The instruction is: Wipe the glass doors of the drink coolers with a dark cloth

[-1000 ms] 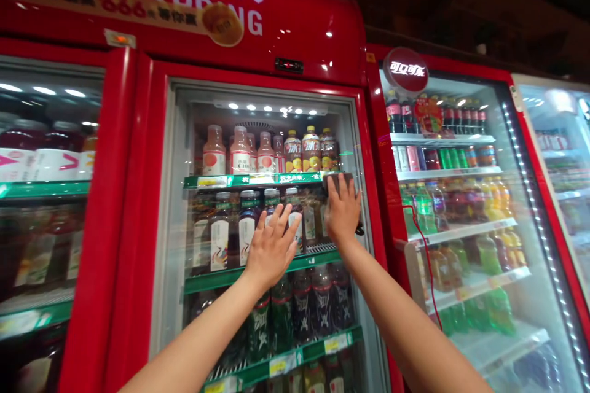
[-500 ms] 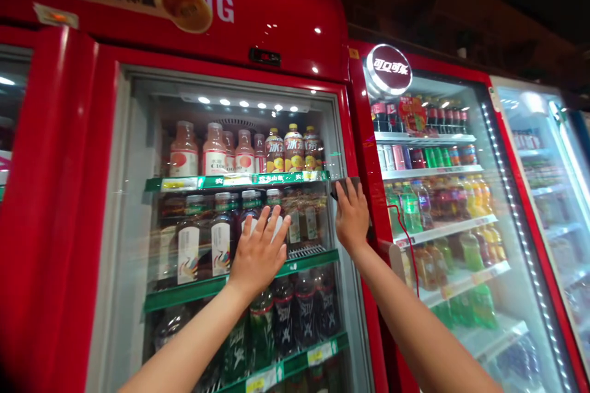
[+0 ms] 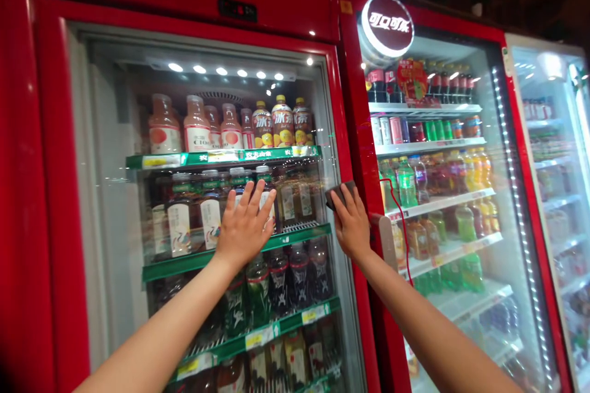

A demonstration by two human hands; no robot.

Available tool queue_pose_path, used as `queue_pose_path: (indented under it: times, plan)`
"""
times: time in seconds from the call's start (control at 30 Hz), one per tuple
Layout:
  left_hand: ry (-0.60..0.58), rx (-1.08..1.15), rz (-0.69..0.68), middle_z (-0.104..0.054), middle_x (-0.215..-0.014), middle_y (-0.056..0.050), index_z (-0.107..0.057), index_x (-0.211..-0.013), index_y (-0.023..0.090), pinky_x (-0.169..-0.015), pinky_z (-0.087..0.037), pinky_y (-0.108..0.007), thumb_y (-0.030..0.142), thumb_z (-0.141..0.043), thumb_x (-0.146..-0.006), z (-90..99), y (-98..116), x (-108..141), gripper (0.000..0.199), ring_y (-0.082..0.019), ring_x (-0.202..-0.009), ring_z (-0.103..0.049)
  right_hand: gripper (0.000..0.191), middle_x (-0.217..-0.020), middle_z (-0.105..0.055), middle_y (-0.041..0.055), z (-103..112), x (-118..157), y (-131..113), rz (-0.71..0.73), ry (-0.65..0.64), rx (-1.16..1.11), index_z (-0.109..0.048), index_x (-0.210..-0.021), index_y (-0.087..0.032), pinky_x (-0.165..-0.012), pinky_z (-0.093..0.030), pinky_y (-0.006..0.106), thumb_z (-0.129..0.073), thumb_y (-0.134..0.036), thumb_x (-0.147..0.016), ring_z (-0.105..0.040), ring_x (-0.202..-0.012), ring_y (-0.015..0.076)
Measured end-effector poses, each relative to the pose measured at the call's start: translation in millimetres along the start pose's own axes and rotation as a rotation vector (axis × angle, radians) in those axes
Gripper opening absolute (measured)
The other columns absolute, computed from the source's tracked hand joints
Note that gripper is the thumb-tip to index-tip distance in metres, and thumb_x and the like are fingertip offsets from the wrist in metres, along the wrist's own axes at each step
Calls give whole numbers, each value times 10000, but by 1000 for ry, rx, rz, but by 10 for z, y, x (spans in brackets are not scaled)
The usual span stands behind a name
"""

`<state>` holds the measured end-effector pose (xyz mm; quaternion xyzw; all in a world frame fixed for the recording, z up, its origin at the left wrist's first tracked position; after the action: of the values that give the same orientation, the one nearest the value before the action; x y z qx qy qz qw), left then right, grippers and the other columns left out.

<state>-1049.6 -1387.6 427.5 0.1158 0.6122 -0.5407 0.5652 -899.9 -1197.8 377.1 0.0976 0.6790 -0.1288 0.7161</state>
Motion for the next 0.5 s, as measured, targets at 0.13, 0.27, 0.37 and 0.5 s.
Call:
queue_pose_path:
  times: [0.13,0.27,0.37,0.5]
  plan:
    - [-10,-15,-1,-138,-1702,-116,-209,-1624,217,-1289,-53,-584,304,-580,-947,-2,10,-2,776,-288,-1584,-26,654,-1682,-294,-8,11,-196,76,10,11,-24,-291,-1595,-407,-1224,-333,593,-475,-197,-1004,-174,-1576,281]
    - [-51,-23,10,-157,-1703,-116,-233,-1615,220,-1285,-52,-586,304,-560,-959,-13,19,1,738,-287,-1585,-24,612,-1680,-300,18,20,-458,170,-22,61,-26,-352,-1581,-358,-1224,-331,582,-485,-240,-997,-211,-1567,292]
    - [-87,-16,21,-170,-1703,-113,-244,-1610,224,-1284,-46,-585,303,-543,-967,-28,31,10,713,-288,-1586,-42,592,-1645,-379,24,28,-121,67,25,0,15,-384,-1565,-369,-1199,-361,589,-500,-259,-995,-223,-1562,306]
    - [-101,-31,31,-169,-1704,-121,-265,-1599,214,-1283,-44,-583,309,-544,-963,-28,45,32,701,-300,-1586,-52,572,-1617,-429,37,51,159,-11,87,-66,30,-405,-1552,-376,-1189,-360,601,-502,-260,-1000,-248,-1554,313]
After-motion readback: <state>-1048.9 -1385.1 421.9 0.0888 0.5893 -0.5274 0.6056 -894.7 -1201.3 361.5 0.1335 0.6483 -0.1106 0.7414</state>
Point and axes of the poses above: each hand's wrist, its own x-axis away from the middle knuckle, its own z-axis out of the back of the hand, y = z × x, the point moved 8 cm from there along -x, towards the middle knuckle
